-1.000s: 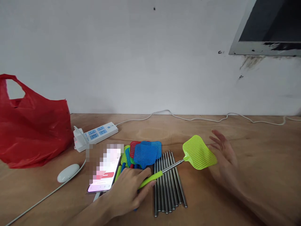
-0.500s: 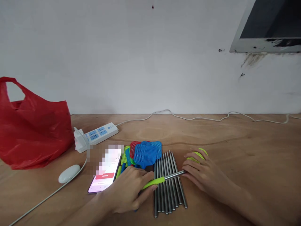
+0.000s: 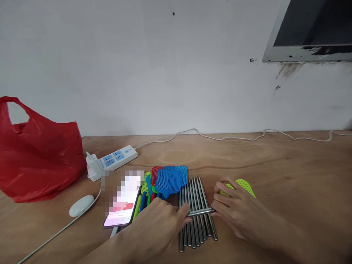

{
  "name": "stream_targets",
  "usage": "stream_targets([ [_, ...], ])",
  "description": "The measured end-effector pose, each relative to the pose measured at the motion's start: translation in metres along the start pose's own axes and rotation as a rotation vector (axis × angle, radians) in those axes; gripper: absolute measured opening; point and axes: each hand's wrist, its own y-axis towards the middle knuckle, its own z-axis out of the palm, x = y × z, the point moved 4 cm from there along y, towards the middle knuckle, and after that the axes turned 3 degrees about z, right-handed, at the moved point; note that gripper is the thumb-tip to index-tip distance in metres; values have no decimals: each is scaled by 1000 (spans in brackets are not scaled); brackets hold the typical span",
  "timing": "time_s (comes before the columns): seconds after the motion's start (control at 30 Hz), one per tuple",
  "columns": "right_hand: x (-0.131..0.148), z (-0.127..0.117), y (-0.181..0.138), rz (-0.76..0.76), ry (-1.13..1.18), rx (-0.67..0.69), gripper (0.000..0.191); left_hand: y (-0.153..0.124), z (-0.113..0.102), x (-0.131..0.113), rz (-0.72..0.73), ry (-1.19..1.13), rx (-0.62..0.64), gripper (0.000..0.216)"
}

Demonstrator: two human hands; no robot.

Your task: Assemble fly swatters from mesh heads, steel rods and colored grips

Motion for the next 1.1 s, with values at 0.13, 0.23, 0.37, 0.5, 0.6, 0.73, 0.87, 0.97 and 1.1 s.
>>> stream_targets([
  [0.13,-14,-1,-16,100,97,2,22,-15,1,9,-37,8,30,25],
  [0.23,-19,1,-25,121,118,-4,21,-26,1,14,-63,-23,69,30],
  [0.37,-19,4,-26,141,167,21,19,-34,1,17,-96,-121,60,33],
  [0.5,-21,5,-26,183,278,119,17,-40,3,20,-105,-190,45,33],
  [0.6,-27,6,-31,215,368,235,16,-44,3,25,-87,-231,21,37],
  [0.73,-43,5,-38,265,365,225,18,-45,-3,34,-75,-235,-58,36],
  [0.87,-48,9,-42,311,363,251,30,-43,-1,35,-73,-225,-74,35],
  [0.97,-42,17,-41,329,351,338,9,-40,4,29,-69,-236,-74,34],
  [1.1,-37,16,-35,284,357,276,13,-39,8,23,-81,-287,-72,34],
])
